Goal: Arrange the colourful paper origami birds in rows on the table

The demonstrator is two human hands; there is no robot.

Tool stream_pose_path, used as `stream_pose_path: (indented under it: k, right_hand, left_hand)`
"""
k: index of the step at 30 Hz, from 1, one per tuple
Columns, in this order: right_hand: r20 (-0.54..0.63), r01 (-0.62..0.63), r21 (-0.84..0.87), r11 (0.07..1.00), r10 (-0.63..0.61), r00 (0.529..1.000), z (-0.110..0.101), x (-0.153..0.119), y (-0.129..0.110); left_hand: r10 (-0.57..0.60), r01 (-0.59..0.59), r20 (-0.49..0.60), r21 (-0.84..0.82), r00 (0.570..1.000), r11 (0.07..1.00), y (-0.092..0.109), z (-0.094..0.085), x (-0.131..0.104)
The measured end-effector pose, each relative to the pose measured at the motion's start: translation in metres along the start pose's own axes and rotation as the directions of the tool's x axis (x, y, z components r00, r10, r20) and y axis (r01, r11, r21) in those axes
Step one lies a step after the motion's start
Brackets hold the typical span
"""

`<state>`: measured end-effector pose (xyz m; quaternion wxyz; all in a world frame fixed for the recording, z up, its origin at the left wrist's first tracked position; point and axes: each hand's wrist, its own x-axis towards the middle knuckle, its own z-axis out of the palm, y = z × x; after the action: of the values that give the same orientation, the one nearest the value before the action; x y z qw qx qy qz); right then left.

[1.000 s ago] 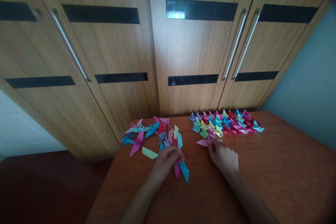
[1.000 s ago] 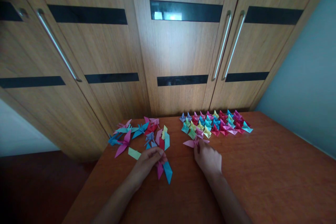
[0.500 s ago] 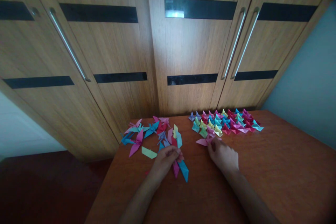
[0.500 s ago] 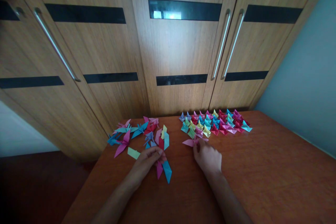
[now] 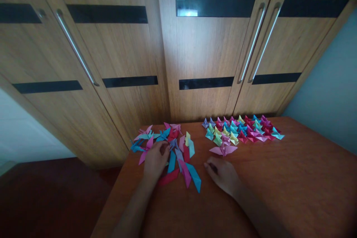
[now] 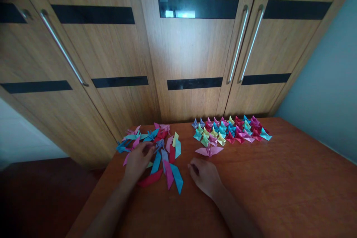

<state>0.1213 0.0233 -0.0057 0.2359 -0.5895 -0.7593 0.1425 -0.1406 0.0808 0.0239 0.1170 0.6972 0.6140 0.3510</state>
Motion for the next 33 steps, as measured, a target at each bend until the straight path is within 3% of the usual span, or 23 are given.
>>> stream_pose_path:
  k: [5, 9, 13, 19, 26, 33]
  right_hand:
    - [0.034, 0.021, 0.066, 0.998, -0.024, 0.999, 0.001, -0.001, -0.004]
    - [0.037, 0.002, 0.084, 0.996, -0.006, 0.999, 0.0, -0.001, -0.001]
    - [0.014, 0.009, 0.095, 0.995, -0.011, 1.0, -0.001, -0.001, -0.001]
    - [-0.052, 0.071, 0.211, 0.975, -0.061, 0.997, 0.0, -0.003, -0.007]
    - [-0.174, 0.089, 0.347, 0.934, -0.029, 0.984, 0.004, -0.008, -0.025]
    - [-0.205, 0.037, 0.423, 0.905, 0.056, 0.977, 0.004, -0.003, -0.02]
  left_hand:
    - [0.039, -0.061, 0.086, 0.264, 0.996, 0.962, 0.0, 0.013, 0.005]
    - [0.032, -0.068, 0.127, 0.291, 0.991, 0.954, 0.001, 0.016, 0.007]
    - [0.035, -0.061, 0.095, 0.294, 0.995, 0.954, 0.006, 0.004, 0.004]
    - [0.113, -0.119, 0.041, 0.208, 0.993, 0.971, 0.029, -0.011, -0.014]
    - [0.227, -0.227, 0.155, -0.019, 0.961, 0.974, 0.067, 0.011, -0.039]
    - [0.288, -0.267, 0.232, -0.118, 0.929, 0.957, 0.077, 0.018, -0.051]
